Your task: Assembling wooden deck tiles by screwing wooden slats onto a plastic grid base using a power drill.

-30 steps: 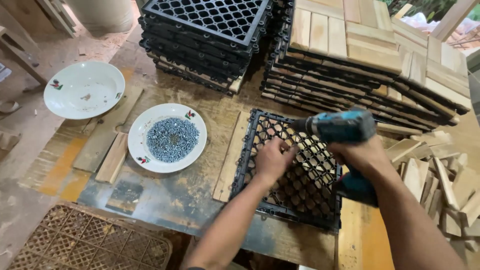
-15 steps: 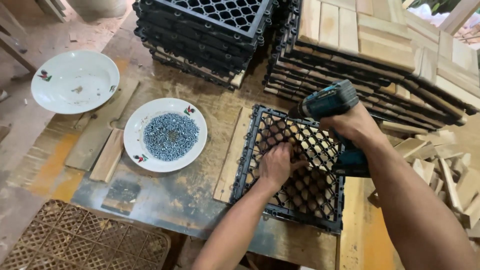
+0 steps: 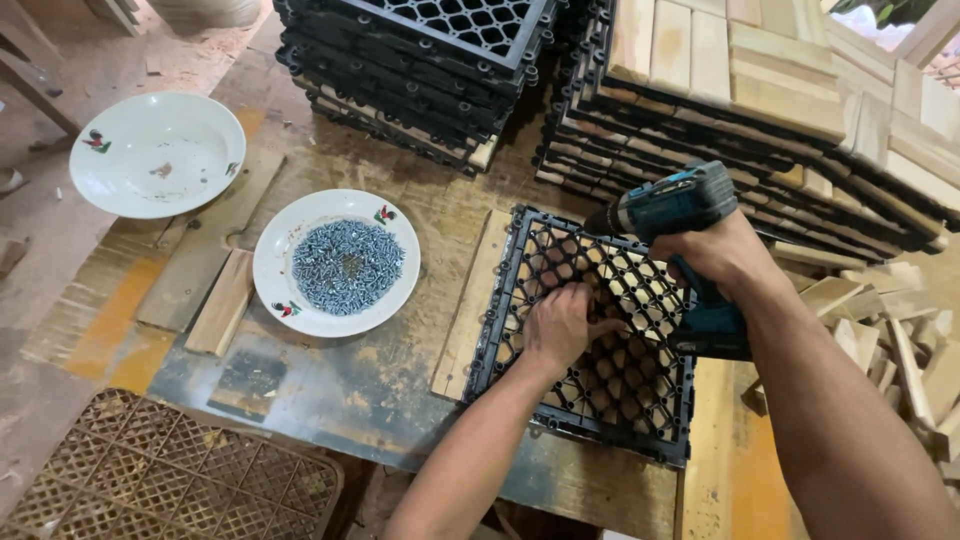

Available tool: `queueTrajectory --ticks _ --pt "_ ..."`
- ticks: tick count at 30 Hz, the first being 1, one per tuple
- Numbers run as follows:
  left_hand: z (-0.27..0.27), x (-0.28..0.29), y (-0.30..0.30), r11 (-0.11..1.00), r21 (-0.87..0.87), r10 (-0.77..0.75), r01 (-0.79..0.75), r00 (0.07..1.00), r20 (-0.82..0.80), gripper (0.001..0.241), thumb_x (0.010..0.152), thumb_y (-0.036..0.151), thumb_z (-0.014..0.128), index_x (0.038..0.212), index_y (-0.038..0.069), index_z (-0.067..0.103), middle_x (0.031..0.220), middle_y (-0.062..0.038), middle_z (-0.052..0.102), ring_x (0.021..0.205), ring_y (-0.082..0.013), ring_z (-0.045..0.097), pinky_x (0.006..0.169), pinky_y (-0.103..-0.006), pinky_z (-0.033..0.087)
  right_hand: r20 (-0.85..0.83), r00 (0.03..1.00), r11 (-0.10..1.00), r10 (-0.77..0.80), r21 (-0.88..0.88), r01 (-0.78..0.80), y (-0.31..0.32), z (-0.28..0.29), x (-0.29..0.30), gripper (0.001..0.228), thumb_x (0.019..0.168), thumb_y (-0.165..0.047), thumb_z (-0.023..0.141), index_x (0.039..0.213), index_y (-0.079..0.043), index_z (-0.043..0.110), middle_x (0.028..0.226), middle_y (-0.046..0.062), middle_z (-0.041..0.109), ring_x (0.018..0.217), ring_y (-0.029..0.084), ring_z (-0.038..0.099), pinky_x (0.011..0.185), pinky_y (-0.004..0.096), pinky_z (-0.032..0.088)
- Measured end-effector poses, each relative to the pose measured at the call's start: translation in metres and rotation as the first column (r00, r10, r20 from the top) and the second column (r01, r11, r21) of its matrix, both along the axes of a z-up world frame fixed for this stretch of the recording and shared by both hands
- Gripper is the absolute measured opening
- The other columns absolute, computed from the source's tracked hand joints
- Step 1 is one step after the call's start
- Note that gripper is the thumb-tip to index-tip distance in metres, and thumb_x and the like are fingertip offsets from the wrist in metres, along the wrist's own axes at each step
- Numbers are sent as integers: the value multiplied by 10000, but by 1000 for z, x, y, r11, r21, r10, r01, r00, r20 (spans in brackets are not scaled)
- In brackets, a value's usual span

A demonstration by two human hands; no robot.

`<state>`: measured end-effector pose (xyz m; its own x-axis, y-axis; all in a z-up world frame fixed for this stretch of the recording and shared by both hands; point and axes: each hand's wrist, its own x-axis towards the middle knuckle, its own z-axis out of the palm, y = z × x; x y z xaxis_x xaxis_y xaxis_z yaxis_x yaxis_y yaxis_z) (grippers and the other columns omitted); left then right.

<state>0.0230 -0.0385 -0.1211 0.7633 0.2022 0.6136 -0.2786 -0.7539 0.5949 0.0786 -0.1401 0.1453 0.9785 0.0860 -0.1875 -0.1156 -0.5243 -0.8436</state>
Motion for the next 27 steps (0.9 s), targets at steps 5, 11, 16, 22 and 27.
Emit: queueTrajectory --ticks 5,11,16,22,27 --pt "-4 3 -2 1000 14 22 -22 998 56 714 633 862 580 795 168 530 707 -15 551 662 -240 658 510 -351 537 7 1000 1000 -13 -10 13 2 3 0 169 674 108 810 731 115 651 568 237 587 406 271 584 344 415 493" --pt "-4 3 0 1000 17 -20 21 1000 -24 695 644 826 614 826 156 569 734 -26 591 705 -258 682 531 -379 556 20 999 997 27 -67 -26 4 0 12 180 682 86 826 742 112 658 587 245 604 425 287 601 362 424 505" --pt "15 -3 3 999 21 -34 37 994 -105 630 592 752 705 780 170 556 746 -10 604 732 -262 692 536 -390 551 -15 999 989 31 -144 -33 23 16 13 133 658 119 747 739 85 646 558 233 588 395 285 597 354 412 491" --pt "20 -2 4 998 -29 -54 51 993 -110 626 603 747 715 755 171 521 713 -27 562 699 -298 678 525 -427 538 -68 997 976 44 -211 -58 34 22 26 156 620 120 765 728 107 654 538 264 583 396 307 622 364 453 495" --pt "25 -1 10 998 -28 -62 60 992 -113 610 588 726 745 726 181 508 665 1 537 643 -269 668 488 -401 528 -76 994 954 79 -283 -97 35 16 38 156 615 93 780 727 78 672 549 248 606 409 312 635 384 459 501"
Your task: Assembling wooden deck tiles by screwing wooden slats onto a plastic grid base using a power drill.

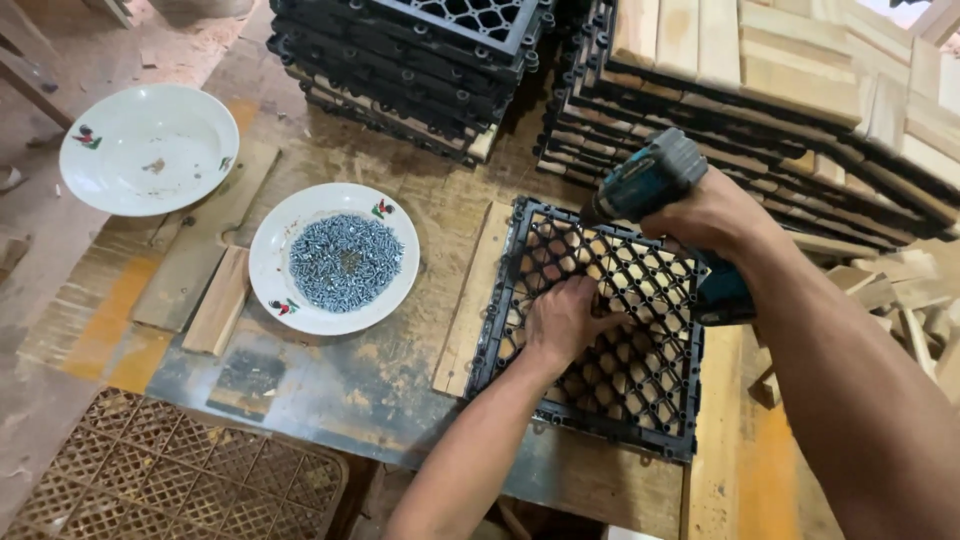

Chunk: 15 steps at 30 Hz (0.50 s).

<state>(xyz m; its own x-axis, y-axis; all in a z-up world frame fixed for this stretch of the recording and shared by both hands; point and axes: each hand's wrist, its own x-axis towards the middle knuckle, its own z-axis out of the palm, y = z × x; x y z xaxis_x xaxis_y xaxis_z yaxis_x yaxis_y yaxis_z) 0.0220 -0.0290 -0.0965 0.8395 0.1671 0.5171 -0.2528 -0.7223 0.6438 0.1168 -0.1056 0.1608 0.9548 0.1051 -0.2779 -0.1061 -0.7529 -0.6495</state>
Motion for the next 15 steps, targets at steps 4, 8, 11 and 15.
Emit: queueTrajectory --ticks 4,8,11,15 --pt "-18 3 -10 1000 20 -3 4 998 -56 594 540 706 764 765 197 554 713 11 590 696 -256 690 513 -407 545 -15 999 996 30 -79 -31 -5 -9 4 156 611 67 795 726 48 691 561 233 630 422 316 648 403 464 507" --pt "-12 -4 -10 1000 10 9 -8 999 -49 609 543 728 739 783 187 592 725 1 612 700 -259 694 522 -402 548 -28 998 991 51 -124 -54 -11 -13 6 156 608 49 805 725 29 704 568 223 646 431 319 656 416 468 511" --pt "-11 -2 -9 997 52 50 -50 999 13 602 510 722 752 787 207 614 730 8 621 712 -246 695 553 -387 554 -16 997 984 75 -162 -76 -10 -5 15 157 605 32 816 724 10 717 575 213 662 439 322 665 429 472 515" --pt "-6 -6 -8 1000 -17 18 -17 999 37 580 578 710 750 729 188 547 682 0 576 688 -265 670 548 -393 534 -59 994 981 97 -160 -105 1 5 22 219 656 101 815 850 83 715 642 262 663 501 362 656 498 469 526"
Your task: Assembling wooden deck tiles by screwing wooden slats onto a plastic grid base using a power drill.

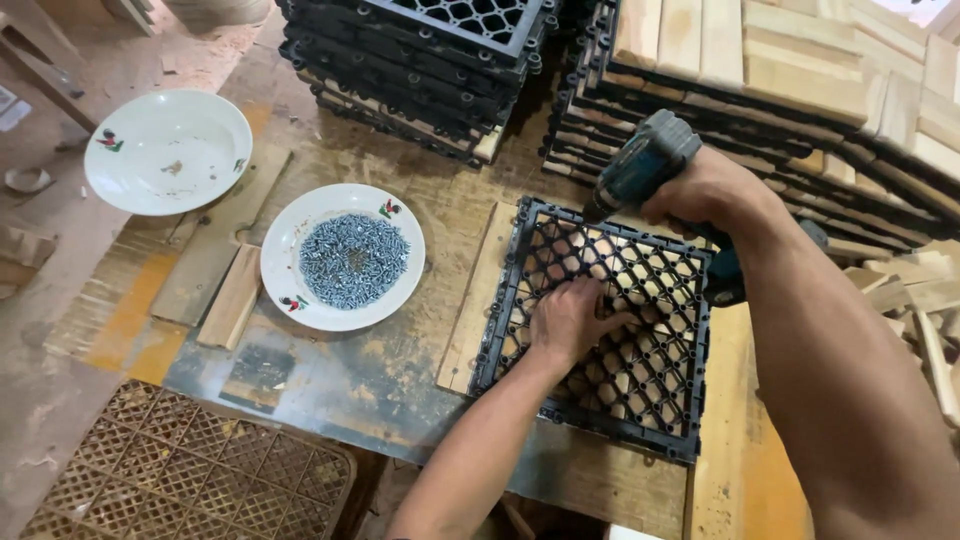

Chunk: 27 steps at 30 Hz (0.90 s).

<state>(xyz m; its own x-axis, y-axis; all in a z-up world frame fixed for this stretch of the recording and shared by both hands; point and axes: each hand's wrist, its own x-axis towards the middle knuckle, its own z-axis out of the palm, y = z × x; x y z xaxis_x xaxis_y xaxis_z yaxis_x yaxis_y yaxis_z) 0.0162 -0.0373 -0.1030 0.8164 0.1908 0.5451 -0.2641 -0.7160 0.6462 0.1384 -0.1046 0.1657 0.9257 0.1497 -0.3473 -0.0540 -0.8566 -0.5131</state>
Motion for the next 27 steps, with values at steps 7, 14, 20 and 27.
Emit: queueTrajectory --ticks 7,14,20,27 --pt "9 -1 5 999 27 -30 30 999 -13 569 616 684 760 698 190 489 652 4 528 668 -267 651 528 -391 509 -53 999 1000 8 17 -7 -7 -14 13 253 661 111 834 873 114 696 668 278 659 507 367 649 492 505 528" --pt "2 12 1 998 66 12 -13 1000 24 606 577 704 768 676 187 467 660 -25 524 677 -271 646 544 -368 513 -42 996 977 73 -196 -80 -22 -51 32 251 638 -180 865 773 3 758 661 215 702 614 341 699 561 502 517" --pt "44 -5 19 982 -113 -186 152 891 -414 536 699 693 717 784 178 593 764 -81 648 879 -347 703 707 -458 568 138 990 986 -39 -153 60 -28 -38 -55 438 665 -263 864 1038 -44 795 1062 188 772 1089 365 714 933 529 535" --pt "11 54 41 365 -922 -449 -133 842 -299 250 938 219 460 844 199 690 768 80 570 739 -129 582 656 -272 492 152 873 833 -463 412 370 -90 -56 -144 408 630 -180 919 919 -41 666 795 164 646 754 288 624 731 432 482"
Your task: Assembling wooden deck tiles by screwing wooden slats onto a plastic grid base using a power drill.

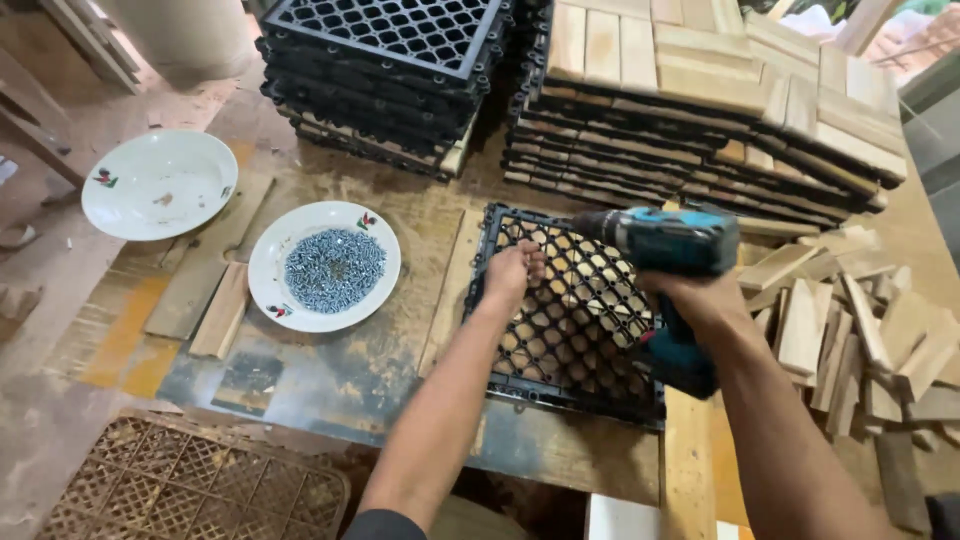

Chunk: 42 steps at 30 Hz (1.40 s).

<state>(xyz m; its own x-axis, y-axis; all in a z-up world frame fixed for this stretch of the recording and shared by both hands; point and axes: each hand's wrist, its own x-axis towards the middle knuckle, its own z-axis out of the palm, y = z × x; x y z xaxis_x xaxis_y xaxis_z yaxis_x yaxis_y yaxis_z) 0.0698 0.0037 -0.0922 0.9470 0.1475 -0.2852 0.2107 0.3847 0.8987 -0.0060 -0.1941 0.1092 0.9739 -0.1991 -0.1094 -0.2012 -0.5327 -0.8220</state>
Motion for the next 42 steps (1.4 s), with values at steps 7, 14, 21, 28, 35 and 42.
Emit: queueTrajectory --ticks 7,14,21,28,35,42 --pt "30 -28 4 838 -546 -9 -22 998 -54 165 1006 129 638 1015 -26 583 903 -95 654 916 -276 760 890 -392 636 -265 940 972 -214 -152 178 -3 -11 -56 400 553 -483 922 758 -155 818 889 108 771 980 261 706 954 426 498" --pt "33 -26 4 730 -680 -44 -74 987 -154 489 1007 329 613 1196 -115 538 1060 -241 626 1016 -340 729 918 -445 645 -114 993 994 4 -109 -17 -11 -23 -73 409 656 -417 845 411 -143 664 477 93 617 496 246 549 635 321 460" --pt "25 -32 -1 803 -596 -51 13 998 -46 338 941 72 705 1239 -56 608 1134 -232 712 994 -318 742 926 -447 637 -104 995 998 0 -61 -6 -5 -18 -76 383 630 -352 863 414 -111 659 469 117 614 513 259 583 603 361 466" --pt "29 -37 -4 805 -590 -107 62 993 -41 427 871 388 866 1081 42 731 967 -65 707 953 -239 745 947 -411 636 -80 995 998 66 -5 -67 -4 -11 -79 431 736 -368 839 452 -85 682 500 132 627 540 283 586 651 361 453" --pt "39 -40 -7 807 -578 -171 120 985 -35 437 849 480 861 1030 94 761 951 -38 720 931 -178 731 984 -374 597 -60 995 996 85 -31 -87 -6 -12 -79 409 724 -322 857 435 -92 682 485 147 623 517 297 599 649 370 483" --pt "41 -42 -11 784 -610 -137 116 991 12 401 867 481 834 991 106 770 935 -54 758 906 -166 747 940 -334 611 -6 993 992 121 -30 -121 -4 -7 -75 364 753 -275 857 491 -76 702 514 141 649 536 278 638 641 367 517"
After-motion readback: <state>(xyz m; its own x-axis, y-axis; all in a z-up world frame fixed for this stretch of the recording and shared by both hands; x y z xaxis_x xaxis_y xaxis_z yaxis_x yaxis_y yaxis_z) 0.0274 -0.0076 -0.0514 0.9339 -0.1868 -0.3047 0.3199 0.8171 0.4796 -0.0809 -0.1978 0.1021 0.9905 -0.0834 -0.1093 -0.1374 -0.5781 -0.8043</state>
